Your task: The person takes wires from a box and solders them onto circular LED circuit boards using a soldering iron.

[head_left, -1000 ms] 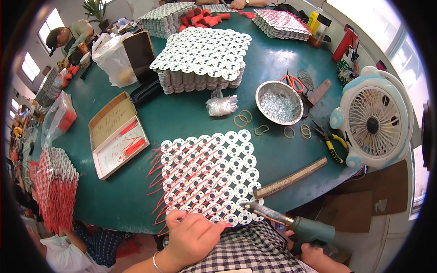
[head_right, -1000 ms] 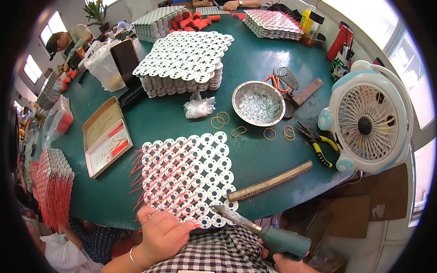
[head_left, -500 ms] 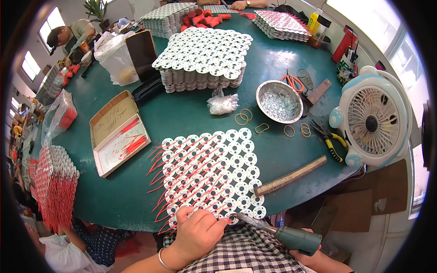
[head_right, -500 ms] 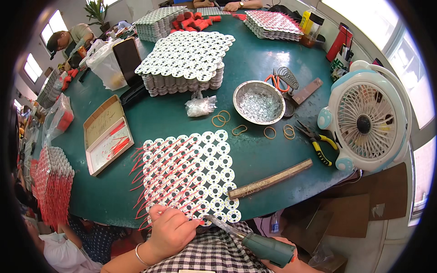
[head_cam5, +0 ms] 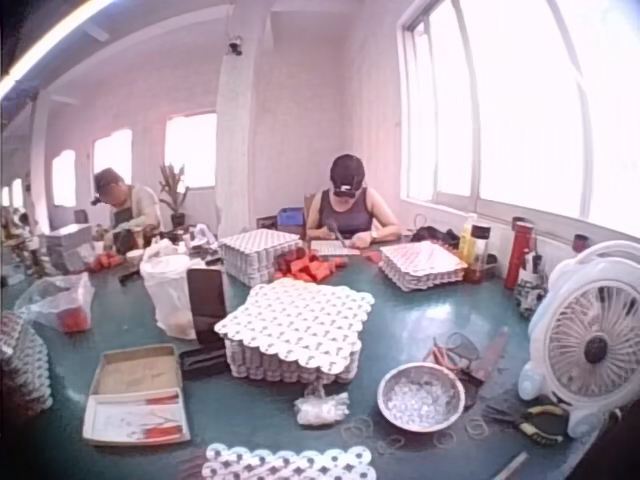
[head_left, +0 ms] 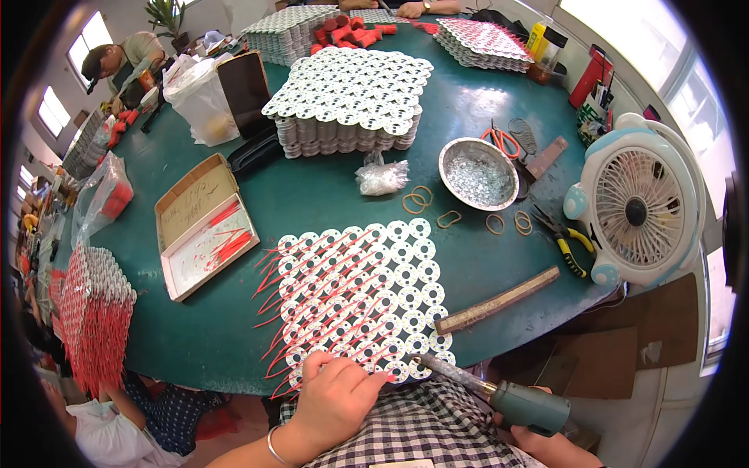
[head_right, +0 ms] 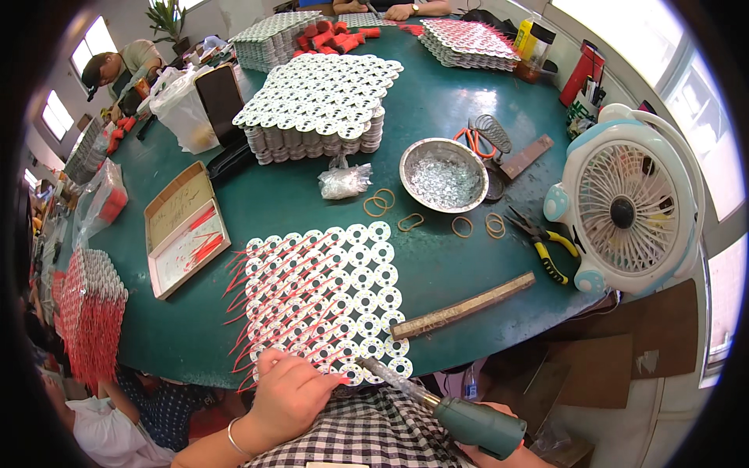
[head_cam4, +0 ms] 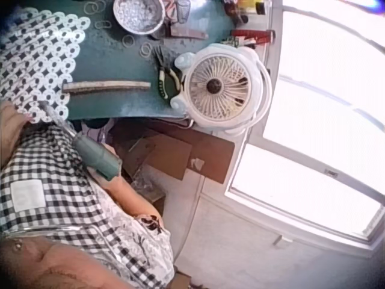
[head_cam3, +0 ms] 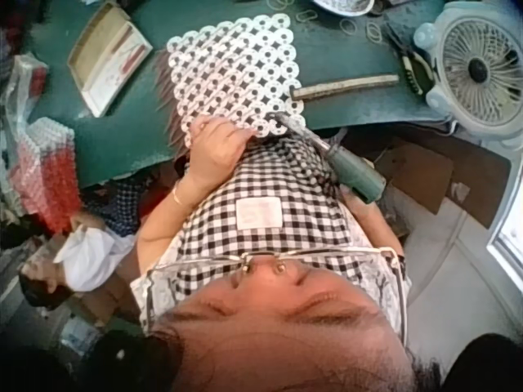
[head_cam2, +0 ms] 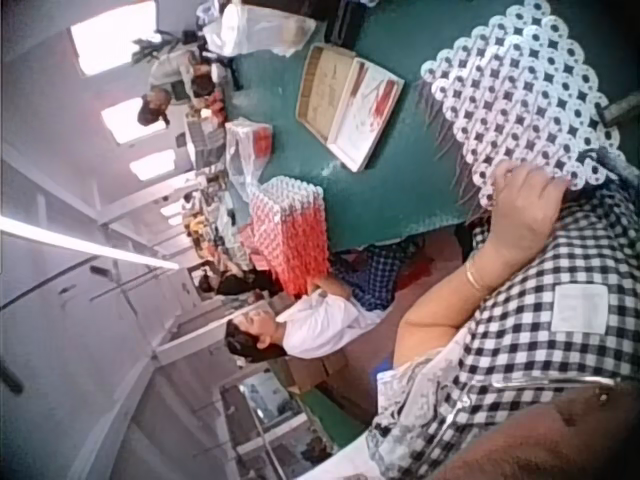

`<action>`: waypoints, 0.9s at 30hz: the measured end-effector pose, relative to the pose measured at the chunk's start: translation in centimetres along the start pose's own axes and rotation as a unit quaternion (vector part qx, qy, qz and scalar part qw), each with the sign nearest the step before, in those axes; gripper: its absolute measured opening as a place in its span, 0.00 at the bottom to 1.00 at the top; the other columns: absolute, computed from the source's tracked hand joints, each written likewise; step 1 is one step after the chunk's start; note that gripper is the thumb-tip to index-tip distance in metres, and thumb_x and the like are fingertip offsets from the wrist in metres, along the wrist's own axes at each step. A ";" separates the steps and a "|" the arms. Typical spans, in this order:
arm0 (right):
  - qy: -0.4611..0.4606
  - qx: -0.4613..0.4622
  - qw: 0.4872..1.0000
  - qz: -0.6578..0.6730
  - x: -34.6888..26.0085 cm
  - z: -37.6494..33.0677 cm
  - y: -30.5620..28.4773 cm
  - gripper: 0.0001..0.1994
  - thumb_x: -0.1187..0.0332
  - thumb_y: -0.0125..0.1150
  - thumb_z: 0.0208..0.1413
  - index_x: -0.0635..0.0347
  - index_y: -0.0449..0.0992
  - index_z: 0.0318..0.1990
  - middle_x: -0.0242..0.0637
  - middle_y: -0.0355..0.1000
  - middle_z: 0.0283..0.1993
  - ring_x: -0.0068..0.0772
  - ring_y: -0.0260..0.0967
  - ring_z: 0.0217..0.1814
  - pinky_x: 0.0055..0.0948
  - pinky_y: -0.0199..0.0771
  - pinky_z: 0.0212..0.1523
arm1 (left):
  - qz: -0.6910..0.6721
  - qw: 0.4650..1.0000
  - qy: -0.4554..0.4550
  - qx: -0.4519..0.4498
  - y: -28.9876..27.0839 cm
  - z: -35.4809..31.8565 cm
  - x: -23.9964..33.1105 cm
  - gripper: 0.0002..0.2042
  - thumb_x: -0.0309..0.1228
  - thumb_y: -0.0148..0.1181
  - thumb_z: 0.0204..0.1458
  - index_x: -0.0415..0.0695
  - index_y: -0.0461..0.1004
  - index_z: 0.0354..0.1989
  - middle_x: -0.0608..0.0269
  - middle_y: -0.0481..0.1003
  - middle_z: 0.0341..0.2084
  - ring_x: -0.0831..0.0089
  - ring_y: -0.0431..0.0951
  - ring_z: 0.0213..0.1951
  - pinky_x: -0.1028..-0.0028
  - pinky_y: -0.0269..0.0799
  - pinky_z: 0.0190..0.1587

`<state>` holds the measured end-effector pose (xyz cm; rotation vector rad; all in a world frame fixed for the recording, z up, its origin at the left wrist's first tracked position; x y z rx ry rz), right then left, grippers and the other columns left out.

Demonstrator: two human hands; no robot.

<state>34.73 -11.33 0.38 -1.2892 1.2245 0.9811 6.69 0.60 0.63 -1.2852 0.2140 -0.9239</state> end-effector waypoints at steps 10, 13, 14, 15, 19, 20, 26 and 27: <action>-0.012 -0.099 0.994 0.035 1.4 0.2 -1.7 0.17 0.58 0.58 0.53 0.68 0.73 0.37 0.36 0.72 0.26 0.28 0.70 0.25 0.27 0.70 0.28 | -0.032 0.998 -0.013 0.042 -0.5 0.9 0.8 0.07 0.30 0.64 0.39 0.52 0.77 0.28 0.76 0.66 0.20 0.77 0.69 0.30 0.67 0.54 0.41; 0.011 -0.030 0.999 0.023 0.8 -0.6 -1.1 0.15 0.60 0.59 0.51 0.65 0.74 0.35 0.35 0.72 0.27 0.28 0.70 0.26 0.28 0.70 0.29 | -0.023 1.000 -0.001 0.014 0.1 0.7 0.8 0.06 0.30 0.64 0.39 0.51 0.76 0.27 0.76 0.65 0.19 0.77 0.69 0.29 0.66 0.53 0.41; 0.012 -0.030 0.999 0.022 1.1 -0.5 -1.5 0.15 0.60 0.59 0.51 0.65 0.74 0.35 0.35 0.72 0.27 0.28 0.70 0.26 0.28 0.70 0.29 | -0.021 1.000 0.002 0.015 0.3 0.6 0.8 0.05 0.30 0.64 0.39 0.51 0.76 0.27 0.76 0.65 0.19 0.77 0.69 0.29 0.65 0.53 0.40; -0.024 -0.079 0.996 -0.026 1.6 -0.2 -2.0 0.14 0.61 0.59 0.51 0.65 0.74 0.35 0.35 0.72 0.28 0.29 0.70 0.27 0.28 0.69 0.30 | -0.021 1.000 0.002 0.015 0.4 0.6 0.8 0.05 0.30 0.64 0.39 0.51 0.76 0.27 0.76 0.65 0.19 0.77 0.69 0.29 0.65 0.53 0.40; -0.070 -0.102 0.990 -0.073 1.3 0.4 -1.5 0.13 0.63 0.59 0.50 0.65 0.74 0.35 0.36 0.73 0.29 0.31 0.71 0.28 0.29 0.70 0.32 | -0.018 1.000 0.014 0.011 0.9 0.3 0.7 0.09 0.29 0.65 0.34 0.51 0.77 0.28 0.76 0.64 0.17 0.77 0.68 0.26 0.65 0.52 0.41; -0.070 -0.102 0.990 -0.073 1.3 0.5 -1.5 0.13 0.63 0.59 0.50 0.65 0.74 0.35 0.36 0.73 0.29 0.31 0.71 0.28 0.29 0.70 0.32 | -0.022 1.000 0.011 0.014 0.9 0.3 0.7 0.09 0.29 0.65 0.34 0.51 0.77 0.28 0.76 0.64 0.17 0.78 0.67 0.26 0.65 0.52 0.41; -0.078 -0.087 0.990 -0.073 1.4 0.5 -1.3 0.11 0.66 0.60 0.46 0.63 0.74 0.34 0.36 0.73 0.30 0.33 0.71 0.29 0.30 0.70 0.33 | -0.019 1.000 0.010 0.010 0.7 0.4 0.8 0.09 0.29 0.65 0.34 0.50 0.77 0.28 0.76 0.63 0.17 0.77 0.67 0.27 0.65 0.52 0.41; -0.112 -0.108 0.978 -0.138 1.8 0.3 -1.7 0.11 0.67 0.60 0.44 0.63 0.75 0.35 0.35 0.74 0.30 0.34 0.71 0.29 0.31 0.70 0.33 | -0.019 1.000 0.010 0.010 0.7 0.4 0.8 0.09 0.29 0.65 0.34 0.50 0.77 0.28 0.76 0.63 0.17 0.77 0.67 0.27 0.65 0.52 0.41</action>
Point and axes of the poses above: each hand's wrist, its own z-axis towards the middle knuckle, its own y-axis out of the palm, x = y × z, the point moved 1 cm from there along z, towards the middle knuckle
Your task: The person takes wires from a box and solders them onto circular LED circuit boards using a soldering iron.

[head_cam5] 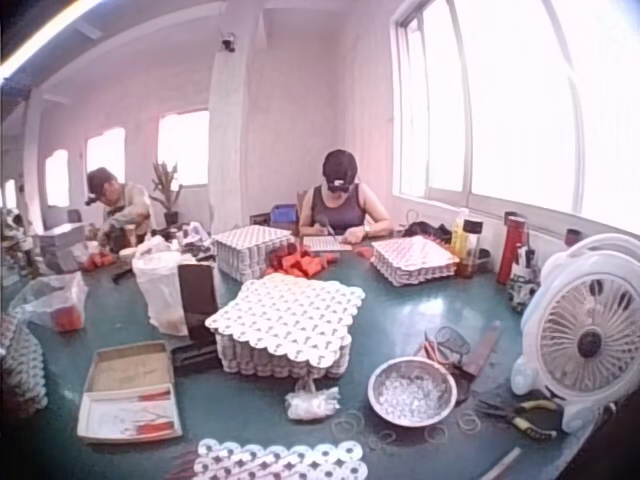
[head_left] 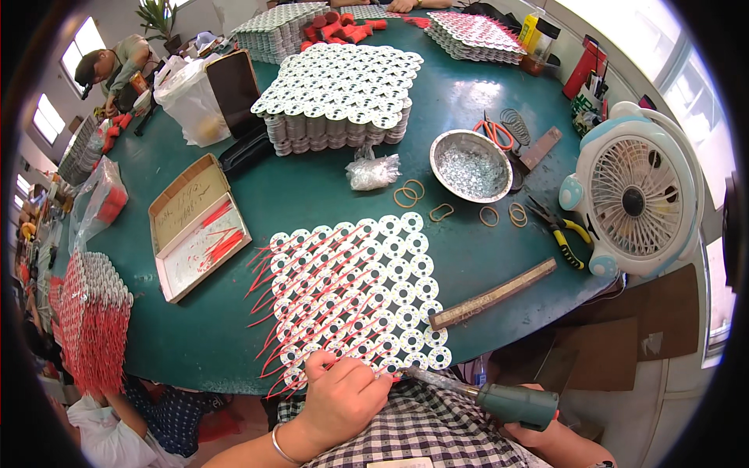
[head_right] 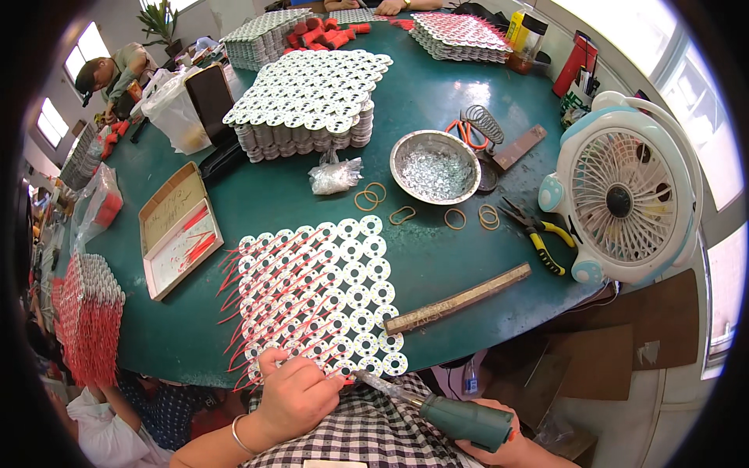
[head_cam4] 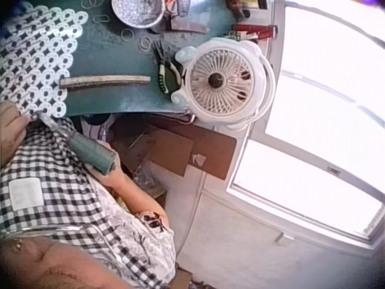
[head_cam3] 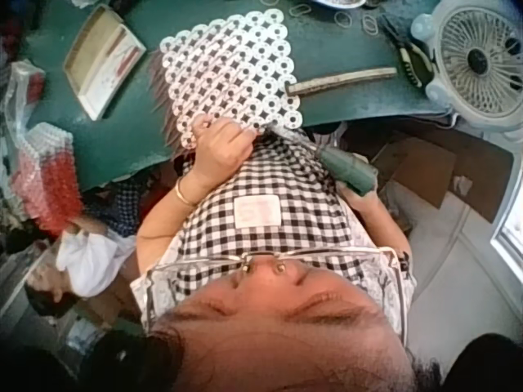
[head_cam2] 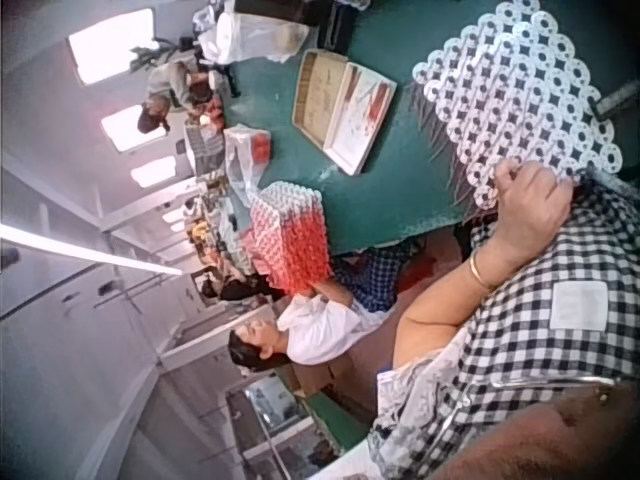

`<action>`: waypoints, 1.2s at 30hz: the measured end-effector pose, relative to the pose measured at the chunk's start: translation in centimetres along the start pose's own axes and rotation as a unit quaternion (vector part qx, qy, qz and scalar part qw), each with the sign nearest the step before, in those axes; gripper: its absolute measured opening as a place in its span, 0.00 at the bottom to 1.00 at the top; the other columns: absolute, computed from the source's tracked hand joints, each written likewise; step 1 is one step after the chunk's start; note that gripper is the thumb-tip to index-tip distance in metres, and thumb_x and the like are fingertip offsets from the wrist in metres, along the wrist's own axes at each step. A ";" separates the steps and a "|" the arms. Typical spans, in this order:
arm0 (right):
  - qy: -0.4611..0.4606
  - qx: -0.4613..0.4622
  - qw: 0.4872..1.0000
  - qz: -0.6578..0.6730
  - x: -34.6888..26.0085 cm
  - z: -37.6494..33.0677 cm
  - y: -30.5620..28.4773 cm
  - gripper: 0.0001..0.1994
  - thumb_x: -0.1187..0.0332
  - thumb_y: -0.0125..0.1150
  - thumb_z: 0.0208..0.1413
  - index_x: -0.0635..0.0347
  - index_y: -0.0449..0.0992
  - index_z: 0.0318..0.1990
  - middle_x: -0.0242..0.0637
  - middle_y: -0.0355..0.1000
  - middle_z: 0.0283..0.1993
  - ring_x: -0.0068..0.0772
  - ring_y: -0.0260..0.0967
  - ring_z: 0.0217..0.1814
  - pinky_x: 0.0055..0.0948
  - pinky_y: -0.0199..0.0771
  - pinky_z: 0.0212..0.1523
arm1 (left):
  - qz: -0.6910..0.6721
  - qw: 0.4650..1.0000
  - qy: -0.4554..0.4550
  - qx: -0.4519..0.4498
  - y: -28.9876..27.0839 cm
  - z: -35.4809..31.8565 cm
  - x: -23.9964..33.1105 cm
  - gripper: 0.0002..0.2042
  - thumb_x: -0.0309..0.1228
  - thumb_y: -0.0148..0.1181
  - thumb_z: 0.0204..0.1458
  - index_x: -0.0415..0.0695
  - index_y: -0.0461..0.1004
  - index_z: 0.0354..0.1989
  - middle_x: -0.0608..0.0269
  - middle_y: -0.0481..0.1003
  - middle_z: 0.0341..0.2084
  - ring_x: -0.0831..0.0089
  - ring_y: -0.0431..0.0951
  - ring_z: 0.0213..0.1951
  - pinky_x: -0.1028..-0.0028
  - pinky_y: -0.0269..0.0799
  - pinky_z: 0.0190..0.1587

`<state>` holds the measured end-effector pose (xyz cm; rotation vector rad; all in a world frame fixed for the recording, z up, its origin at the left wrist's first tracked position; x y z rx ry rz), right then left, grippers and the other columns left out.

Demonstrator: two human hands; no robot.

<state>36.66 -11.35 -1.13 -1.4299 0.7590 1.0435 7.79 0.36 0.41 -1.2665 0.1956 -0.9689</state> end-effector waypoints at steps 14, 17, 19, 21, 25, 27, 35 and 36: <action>0.129 0.167 0.896 0.390 -2.1 2.5 0.2 0.31 0.54 0.60 0.51 0.71 0.60 0.53 0.52 0.70 0.41 0.38 0.70 0.20 0.32 0.72 0.20 | 0.028 0.999 -0.031 -0.022 -0.8 -0.6 0.3 0.05 0.30 0.62 0.39 0.53 0.76 0.26 0.74 0.65 0.19 0.76 0.68 0.29 0.66 0.54 0.42; 0.140 0.178 0.880 0.417 -0.8 2.4 -0.5 0.31 0.58 0.61 0.50 0.71 0.57 0.54 0.55 0.69 0.41 0.40 0.70 0.20 0.34 0.71 0.17 | 0.029 0.996 -0.080 -0.026 -2.6 -2.0 -0.5 0.04 0.29 0.62 0.40 0.53 0.77 0.27 0.74 0.65 0.18 0.75 0.68 0.28 0.66 0.54 0.41; 0.139 0.196 0.872 0.427 -1.4 3.6 -0.4 0.32 0.60 0.62 0.49 0.71 0.56 0.55 0.55 0.69 0.42 0.40 0.71 0.20 0.34 0.72 0.18 | 0.039 0.992 -0.114 -0.023 -4.7 -2.4 -1.4 0.06 0.28 0.62 0.40 0.53 0.78 0.29 0.74 0.65 0.18 0.73 0.68 0.28 0.66 0.55 0.40; 0.139 0.213 0.863 0.437 -1.3 4.9 -0.6 0.32 0.62 0.62 0.48 0.70 0.55 0.56 0.56 0.68 0.43 0.40 0.71 0.20 0.34 0.72 0.18 | 0.042 0.986 -0.159 0.001 -6.4 -1.9 -2.4 0.09 0.25 0.64 0.37 0.51 0.79 0.29 0.72 0.67 0.19 0.72 0.68 0.27 0.69 0.56 0.38; 0.142 0.212 0.841 0.478 -1.0 7.8 -1.3 0.31 0.66 0.60 0.48 0.68 0.53 0.57 0.57 0.65 0.48 0.41 0.72 0.23 0.35 0.73 0.20 | 0.021 0.978 -0.198 0.056 -7.5 2.0 -3.3 0.07 0.23 0.65 0.35 0.47 0.78 0.25 0.67 0.70 0.20 0.68 0.70 0.29 0.69 0.61 0.37; 0.139 0.211 0.831 0.495 -1.3 9.4 -1.8 0.31 0.66 0.60 0.48 0.67 0.53 0.57 0.57 0.64 0.49 0.41 0.72 0.24 0.35 0.73 0.21 | 0.010 0.982 -0.176 0.060 -6.9 4.3 -3.5 0.07 0.23 0.65 0.35 0.47 0.78 0.25 0.66 0.70 0.22 0.68 0.70 0.31 0.69 0.61 0.39; 0.026 0.083 0.973 0.216 -1.8 15.2 -7.4 0.28 0.61 0.58 0.50 0.70 0.61 0.55 0.51 0.66 0.51 0.37 0.73 0.28 0.31 0.73 0.27 | 0.008 0.996 -0.082 0.045 -3.6 11.2 -6.5 0.10 0.26 0.65 0.36 0.55 0.78 0.28 0.76 0.66 0.18 0.74 0.69 0.27 0.67 0.54 0.41; -0.055 0.049 0.990 0.122 -1.8 16.2 -7.7 0.26 0.61 0.57 0.51 0.71 0.64 0.53 0.49 0.67 0.50 0.36 0.73 0.28 0.30 0.73 0.27 | 0.026 0.997 -0.059 0.039 -3.1 11.6 -7.1 0.09 0.26 0.64 0.38 0.56 0.78 0.29 0.75 0.65 0.18 0.75 0.69 0.27 0.66 0.54 0.41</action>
Point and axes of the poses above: each hand's wrist, its own z-axis towards the middle knuckle, its own y-axis out of the palm, x = y × z, the point moved 1 cm from there along z, towards the middle knuckle
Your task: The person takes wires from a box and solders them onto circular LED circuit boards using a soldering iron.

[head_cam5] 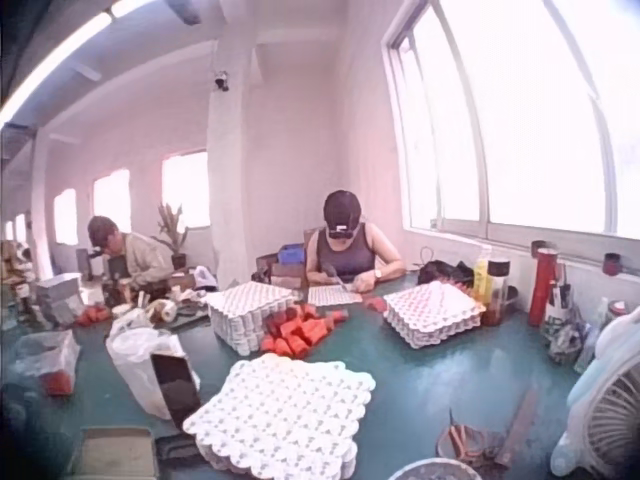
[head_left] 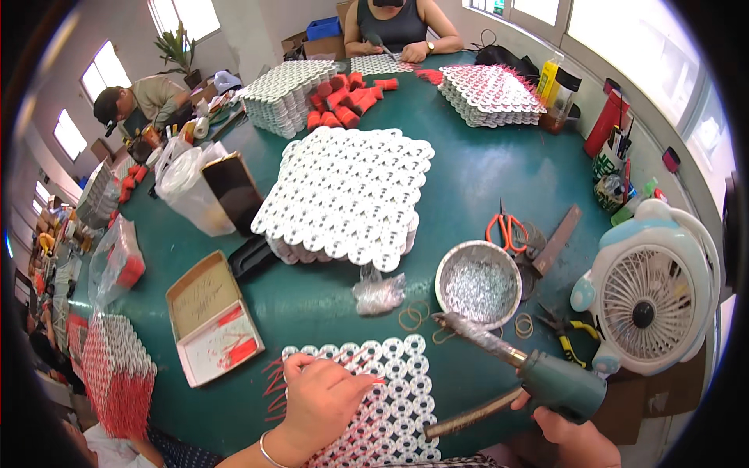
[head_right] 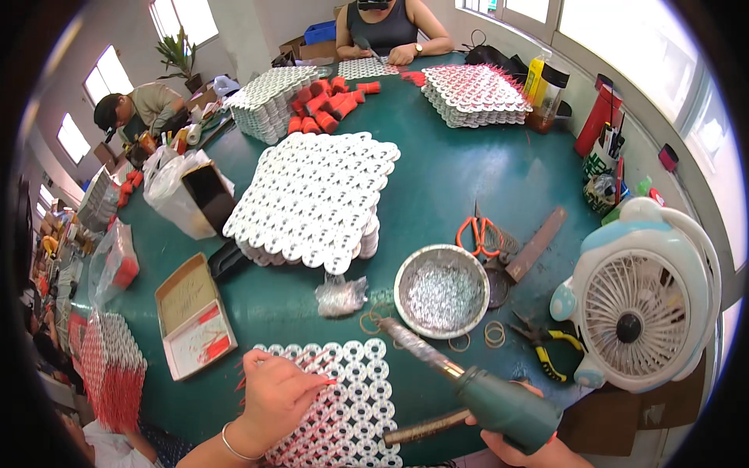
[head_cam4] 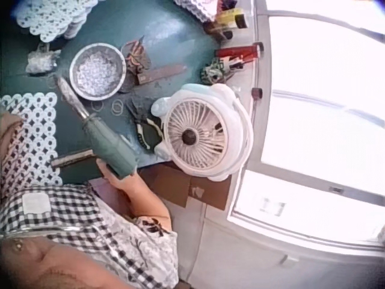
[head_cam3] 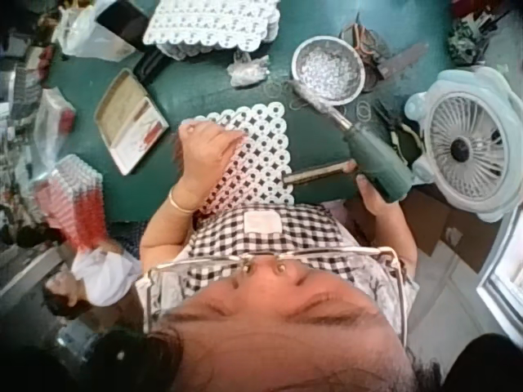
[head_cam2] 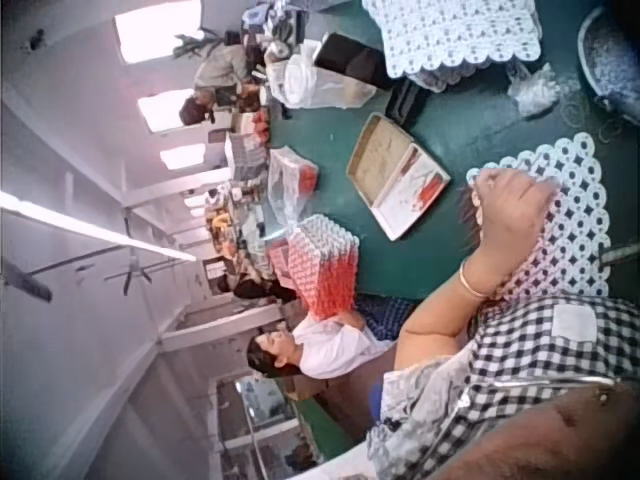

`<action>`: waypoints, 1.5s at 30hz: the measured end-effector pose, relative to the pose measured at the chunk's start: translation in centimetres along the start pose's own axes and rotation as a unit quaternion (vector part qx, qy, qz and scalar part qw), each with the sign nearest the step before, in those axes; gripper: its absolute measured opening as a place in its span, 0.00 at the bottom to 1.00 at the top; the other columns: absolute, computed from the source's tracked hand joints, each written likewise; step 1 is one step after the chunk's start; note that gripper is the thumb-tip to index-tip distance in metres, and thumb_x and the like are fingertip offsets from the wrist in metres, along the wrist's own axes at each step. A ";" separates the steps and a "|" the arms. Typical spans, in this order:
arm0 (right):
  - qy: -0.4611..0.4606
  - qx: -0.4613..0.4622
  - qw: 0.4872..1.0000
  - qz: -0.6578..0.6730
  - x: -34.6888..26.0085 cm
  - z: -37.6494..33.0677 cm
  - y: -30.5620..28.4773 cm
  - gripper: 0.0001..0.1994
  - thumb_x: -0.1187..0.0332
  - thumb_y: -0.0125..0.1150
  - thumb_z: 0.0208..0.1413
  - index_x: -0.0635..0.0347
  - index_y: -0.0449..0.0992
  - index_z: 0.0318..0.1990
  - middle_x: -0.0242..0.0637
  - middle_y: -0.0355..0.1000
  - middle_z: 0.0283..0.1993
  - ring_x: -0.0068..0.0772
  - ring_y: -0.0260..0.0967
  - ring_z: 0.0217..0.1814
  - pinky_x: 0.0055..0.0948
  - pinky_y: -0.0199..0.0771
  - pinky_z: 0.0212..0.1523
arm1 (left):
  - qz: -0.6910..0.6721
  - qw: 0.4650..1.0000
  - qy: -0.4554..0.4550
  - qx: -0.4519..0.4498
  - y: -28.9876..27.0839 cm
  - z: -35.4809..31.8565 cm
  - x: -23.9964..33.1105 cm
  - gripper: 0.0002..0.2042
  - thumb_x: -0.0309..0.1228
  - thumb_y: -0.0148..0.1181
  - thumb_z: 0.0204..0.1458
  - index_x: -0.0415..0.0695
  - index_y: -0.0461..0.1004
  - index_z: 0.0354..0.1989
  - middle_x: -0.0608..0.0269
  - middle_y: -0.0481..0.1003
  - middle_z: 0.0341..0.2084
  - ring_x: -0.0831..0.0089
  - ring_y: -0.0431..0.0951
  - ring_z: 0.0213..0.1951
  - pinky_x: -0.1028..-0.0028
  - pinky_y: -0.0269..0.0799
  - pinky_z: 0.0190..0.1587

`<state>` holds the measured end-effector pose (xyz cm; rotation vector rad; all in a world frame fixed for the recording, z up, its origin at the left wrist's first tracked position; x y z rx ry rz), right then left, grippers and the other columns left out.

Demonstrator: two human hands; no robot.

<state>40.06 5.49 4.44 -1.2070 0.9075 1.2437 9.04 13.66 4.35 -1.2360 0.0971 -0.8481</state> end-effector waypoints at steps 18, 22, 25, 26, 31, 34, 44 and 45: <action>0.244 -0.056 0.968 0.000 1.9 0.8 1.8 0.19 0.73 0.56 0.47 0.66 0.68 0.49 0.41 0.73 0.40 0.25 0.72 0.30 0.24 0.73 0.28 | -0.012 0.998 0.050 -0.028 4.8 3.1 -2.9 0.09 0.28 0.66 0.33 0.49 0.76 0.26 0.71 0.62 0.17 0.71 0.68 0.26 0.64 0.55 0.39; 0.199 -0.068 0.968 -0.134 1.3 1.4 2.2 0.17 0.72 0.61 0.44 0.63 0.72 0.44 0.36 0.75 0.35 0.26 0.73 0.32 0.27 0.72 0.39 | -0.025 0.998 0.050 -0.017 4.9 2.9 -2.9 0.10 0.28 0.65 0.32 0.49 0.76 0.27 0.71 0.62 0.17 0.71 0.68 0.26 0.64 0.56 0.39; 0.091 -0.088 0.962 -0.244 1.1 1.8 2.7 0.17 0.72 0.64 0.43 0.61 0.73 0.44 0.35 0.76 0.37 0.28 0.74 0.36 0.27 0.69 0.46 | -0.033 0.998 0.043 -0.025 4.7 2.7 -3.0 0.11 0.27 0.65 0.31 0.48 0.76 0.27 0.70 0.63 0.18 0.70 0.68 0.27 0.65 0.57 0.38; 0.070 -0.088 0.955 -0.273 1.0 2.0 3.1 0.18 0.71 0.65 0.42 0.60 0.73 0.44 0.35 0.76 0.38 0.28 0.75 0.38 0.27 0.68 0.48 | -0.033 0.998 0.042 -0.023 4.7 2.7 -3.0 0.11 0.27 0.65 0.31 0.48 0.76 0.27 0.70 0.63 0.18 0.70 0.68 0.27 0.65 0.57 0.38; 0.233 0.029 0.972 -0.018 0.4 2.2 4.1 0.19 0.71 0.66 0.41 0.62 0.72 0.44 0.36 0.76 0.39 0.29 0.75 0.41 0.27 0.69 0.47 | -0.044 0.998 0.047 -0.011 4.8 2.8 -3.2 0.11 0.27 0.65 0.31 0.48 0.76 0.28 0.70 0.63 0.18 0.70 0.68 0.27 0.65 0.57 0.38; 0.182 -0.006 0.978 -0.106 0.5 2.2 3.8 0.19 0.71 0.66 0.41 0.63 0.71 0.44 0.36 0.76 0.39 0.29 0.75 0.40 0.27 0.70 0.47 | -0.048 0.998 0.045 -0.015 4.9 2.8 -3.3 0.11 0.27 0.65 0.31 0.48 0.76 0.28 0.70 0.63 0.18 0.70 0.68 0.27 0.65 0.57 0.38; -0.021 -0.025 0.966 -0.257 0.2 2.4 3.8 0.13 0.71 0.60 0.51 0.65 0.71 0.44 0.40 0.73 0.37 0.35 0.72 0.40 0.31 0.71 0.39 | -0.051 0.998 0.039 -0.008 4.9 2.7 -3.2 0.10 0.27 0.65 0.32 0.48 0.76 0.28 0.70 0.65 0.19 0.70 0.68 0.27 0.65 0.57 0.39; -0.022 -0.025 0.966 -0.256 0.6 1.5 3.5 0.13 0.71 0.60 0.51 0.65 0.71 0.44 0.40 0.73 0.37 0.35 0.72 0.40 0.31 0.71 0.39 | -0.043 0.998 0.037 -0.015 4.8 2.7 -3.2 0.10 0.26 0.65 0.33 0.49 0.76 0.28 0.70 0.65 0.19 0.70 0.69 0.27 0.65 0.58 0.39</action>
Point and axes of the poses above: each hand's wrist, its own z-axis towards the middle knuckle, its own y-axis out of the palm, x = y × z, the point moved 1 cm from there along z, towards the middle knuckle
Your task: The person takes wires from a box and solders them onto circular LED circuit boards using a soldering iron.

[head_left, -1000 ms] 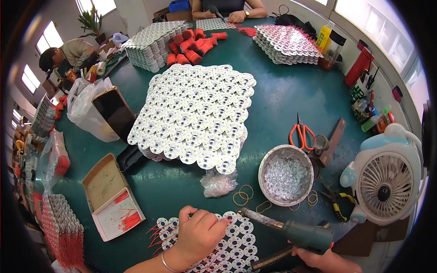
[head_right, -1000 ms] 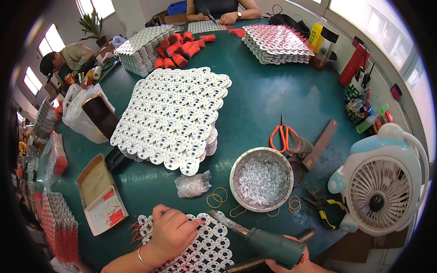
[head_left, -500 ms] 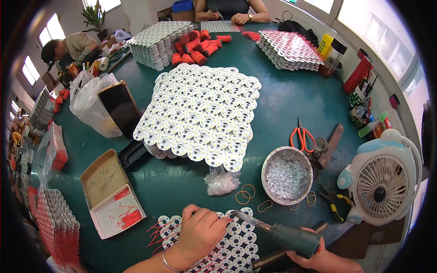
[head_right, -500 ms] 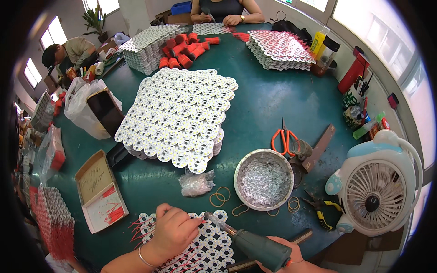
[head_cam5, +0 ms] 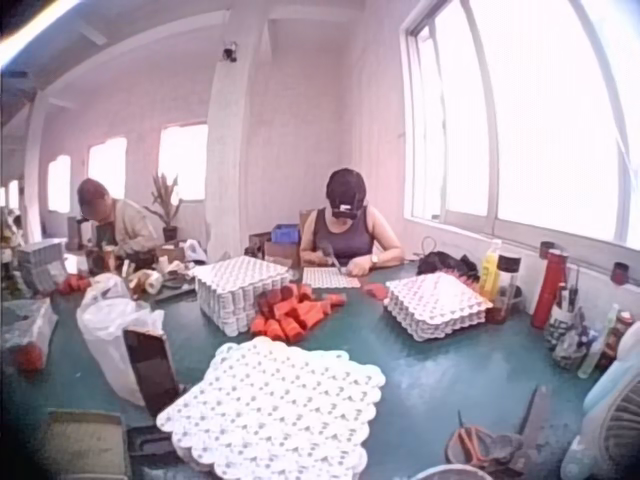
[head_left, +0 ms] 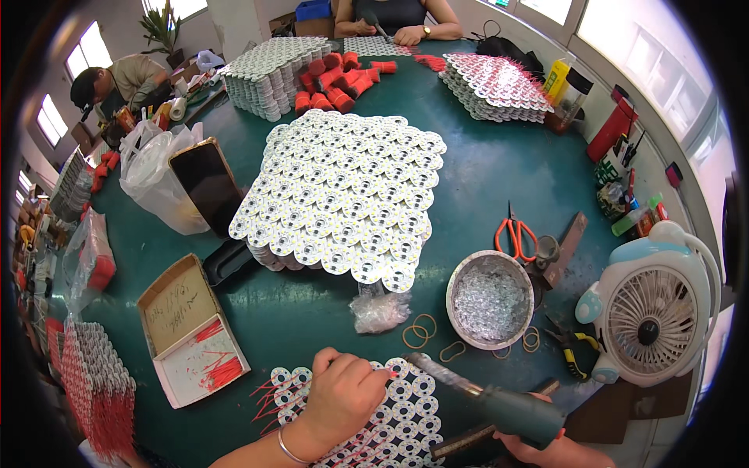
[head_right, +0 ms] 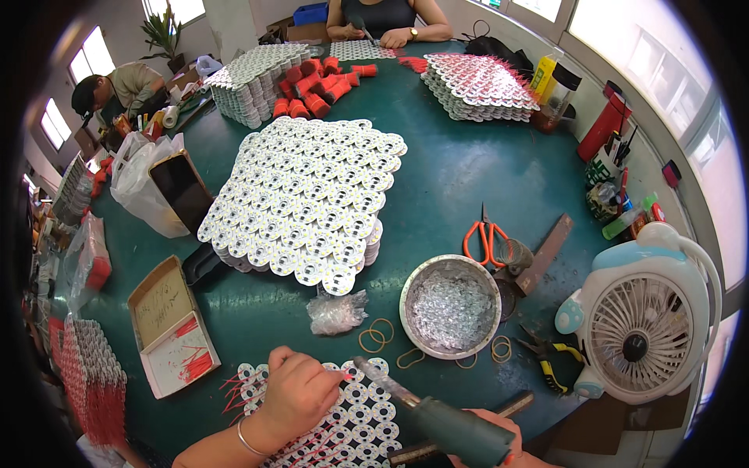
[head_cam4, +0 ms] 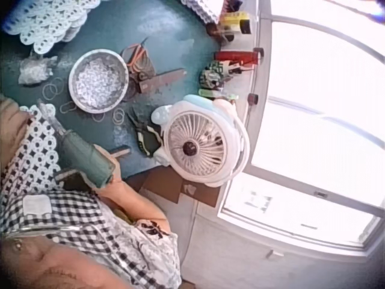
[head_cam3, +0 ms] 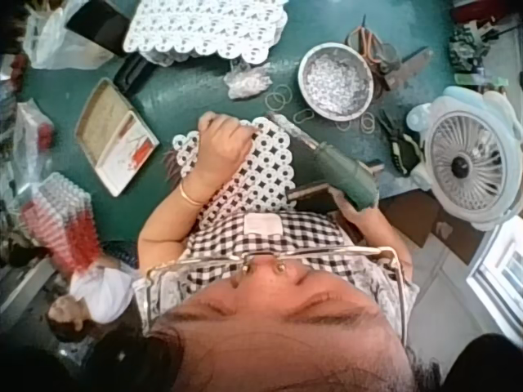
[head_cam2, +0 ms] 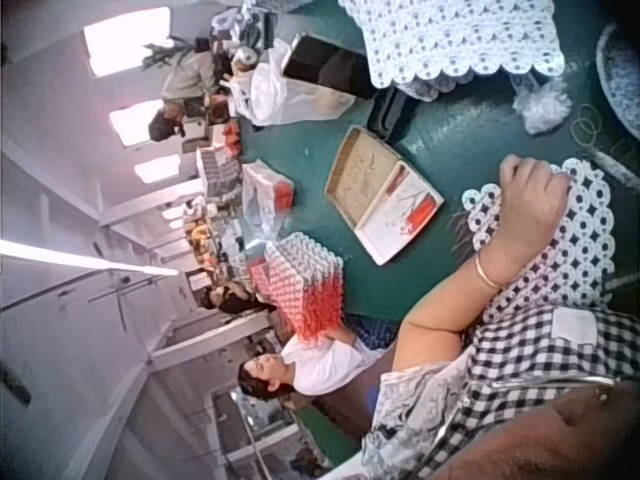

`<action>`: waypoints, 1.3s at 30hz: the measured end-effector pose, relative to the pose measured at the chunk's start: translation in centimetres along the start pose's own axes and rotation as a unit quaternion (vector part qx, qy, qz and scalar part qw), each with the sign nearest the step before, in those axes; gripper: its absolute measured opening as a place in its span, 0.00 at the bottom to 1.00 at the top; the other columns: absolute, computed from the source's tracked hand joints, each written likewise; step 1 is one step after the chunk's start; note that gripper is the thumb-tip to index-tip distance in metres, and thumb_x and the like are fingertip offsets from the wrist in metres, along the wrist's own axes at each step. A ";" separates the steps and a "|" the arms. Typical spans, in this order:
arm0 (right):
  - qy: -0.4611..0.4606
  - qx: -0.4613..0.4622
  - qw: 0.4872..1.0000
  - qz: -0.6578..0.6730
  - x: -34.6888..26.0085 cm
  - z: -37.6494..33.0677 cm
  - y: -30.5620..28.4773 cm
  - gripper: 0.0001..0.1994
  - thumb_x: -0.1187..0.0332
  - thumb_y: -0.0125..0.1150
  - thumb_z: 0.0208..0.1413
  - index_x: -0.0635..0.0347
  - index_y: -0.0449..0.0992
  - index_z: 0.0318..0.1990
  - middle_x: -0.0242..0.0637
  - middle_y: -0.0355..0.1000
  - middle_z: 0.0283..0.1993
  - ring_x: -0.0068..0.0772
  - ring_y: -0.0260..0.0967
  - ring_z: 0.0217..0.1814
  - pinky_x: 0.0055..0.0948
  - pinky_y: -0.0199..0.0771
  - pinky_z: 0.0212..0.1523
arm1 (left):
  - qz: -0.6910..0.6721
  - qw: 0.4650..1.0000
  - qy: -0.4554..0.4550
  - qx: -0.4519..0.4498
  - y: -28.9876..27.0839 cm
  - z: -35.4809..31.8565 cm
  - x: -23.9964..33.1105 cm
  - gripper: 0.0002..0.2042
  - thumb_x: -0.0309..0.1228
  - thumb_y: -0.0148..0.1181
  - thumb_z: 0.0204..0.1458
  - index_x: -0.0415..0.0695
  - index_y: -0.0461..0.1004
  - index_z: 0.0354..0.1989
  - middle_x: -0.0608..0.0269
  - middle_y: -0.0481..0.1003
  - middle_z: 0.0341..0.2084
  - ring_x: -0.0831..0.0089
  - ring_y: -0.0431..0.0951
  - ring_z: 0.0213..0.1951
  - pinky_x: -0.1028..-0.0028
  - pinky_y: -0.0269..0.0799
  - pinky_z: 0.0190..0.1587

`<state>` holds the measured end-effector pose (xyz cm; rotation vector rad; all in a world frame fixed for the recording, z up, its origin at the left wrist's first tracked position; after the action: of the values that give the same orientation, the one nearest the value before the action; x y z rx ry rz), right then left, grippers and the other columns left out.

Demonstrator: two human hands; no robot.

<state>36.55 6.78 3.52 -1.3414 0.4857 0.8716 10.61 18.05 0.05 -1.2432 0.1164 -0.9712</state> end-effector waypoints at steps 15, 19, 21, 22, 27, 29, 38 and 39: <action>0.170 0.036 0.976 0.128 -0.2 -2.8 0.9 0.11 0.73 0.60 0.49 0.64 0.73 0.41 0.34 0.71 0.26 0.26 0.68 0.25 0.26 0.69 0.29 | 0.018 1.000 -0.010 -0.007 0.3 -0.5 1.3 0.09 0.27 0.66 0.35 0.52 0.77 0.28 0.74 0.65 0.19 0.73 0.68 0.28 0.64 0.53 0.40; 0.178 0.049 0.972 0.146 -0.7 -2.4 1.2 0.12 0.75 0.62 0.47 0.66 0.73 0.41 0.34 0.72 0.28 0.26 0.69 0.26 0.26 0.69 0.30 | 0.019 1.000 0.000 -0.009 0.5 -0.3 1.3 0.09 0.28 0.66 0.35 0.52 0.76 0.28 0.74 0.64 0.18 0.74 0.68 0.27 0.64 0.53 0.39; 0.195 0.050 0.966 0.160 -0.9 -2.0 1.1 0.12 0.75 0.62 0.46 0.67 0.73 0.40 0.35 0.72 0.29 0.27 0.69 0.27 0.26 0.70 0.31 | 0.020 1.000 0.001 -0.003 0.6 -0.2 1.2 0.08 0.28 0.66 0.35 0.51 0.76 0.27 0.74 0.64 0.18 0.74 0.68 0.26 0.64 0.53 0.39; 0.162 0.044 0.977 0.134 -1.0 -1.6 1.0 0.14 0.75 0.63 0.46 0.67 0.72 0.41 0.35 0.73 0.31 0.27 0.70 0.30 0.26 0.70 0.33 | 0.020 1.000 0.003 0.003 0.7 -0.1 1.2 0.08 0.28 0.66 0.36 0.51 0.75 0.26 0.74 0.64 0.18 0.73 0.68 0.26 0.64 0.53 0.38; 0.234 0.021 0.955 0.180 -0.8 -2.3 1.2 0.19 0.75 0.64 0.44 0.67 0.69 0.46 0.38 0.73 0.37 0.30 0.70 0.37 0.27 0.69 0.41 | 0.015 1.000 0.000 0.008 0.9 -0.1 1.1 0.07 0.27 0.66 0.37 0.50 0.74 0.25 0.73 0.63 0.17 0.73 0.68 0.25 0.65 0.54 0.38; 0.210 0.022 0.963 0.166 -1.0 -2.1 1.2 0.21 0.76 0.65 0.43 0.68 0.68 0.47 0.40 0.73 0.40 0.30 0.70 0.39 0.29 0.69 0.43 | 0.014 1.000 0.002 0.007 1.0 0.0 1.1 0.07 0.27 0.65 0.37 0.50 0.74 0.25 0.73 0.63 0.17 0.73 0.68 0.25 0.65 0.54 0.38; 0.157 -0.006 0.979 0.134 -1.6 -1.3 0.9 0.21 0.76 0.65 0.43 0.69 0.68 0.47 0.43 0.73 0.41 0.35 0.72 0.42 0.29 0.70 0.43 | 0.007 1.000 -0.006 0.017 0.9 0.0 1.5 0.07 0.26 0.65 0.36 0.50 0.74 0.26 0.72 0.64 0.18 0.72 0.68 0.26 0.65 0.54 0.37; 0.155 -0.006 0.979 0.134 -1.5 -1.3 1.0 0.21 0.76 0.65 0.43 0.69 0.68 0.47 0.43 0.73 0.41 0.35 0.72 0.42 0.29 0.70 0.43 | 0.010 1.000 -0.007 0.012 0.9 0.0 1.5 0.08 0.26 0.65 0.36 0.50 0.75 0.26 0.72 0.64 0.18 0.72 0.68 0.26 0.65 0.55 0.37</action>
<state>35.13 5.17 3.75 -1.4514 0.9218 0.8864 12.01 17.06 -0.07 -1.2244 0.1042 -0.9441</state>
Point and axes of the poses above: each hand's wrist, its own z-axis towards the middle knuckle, its own y-axis out of the palm, x = y × z, the point moved 1 cm from there along z, towards the middle knuckle
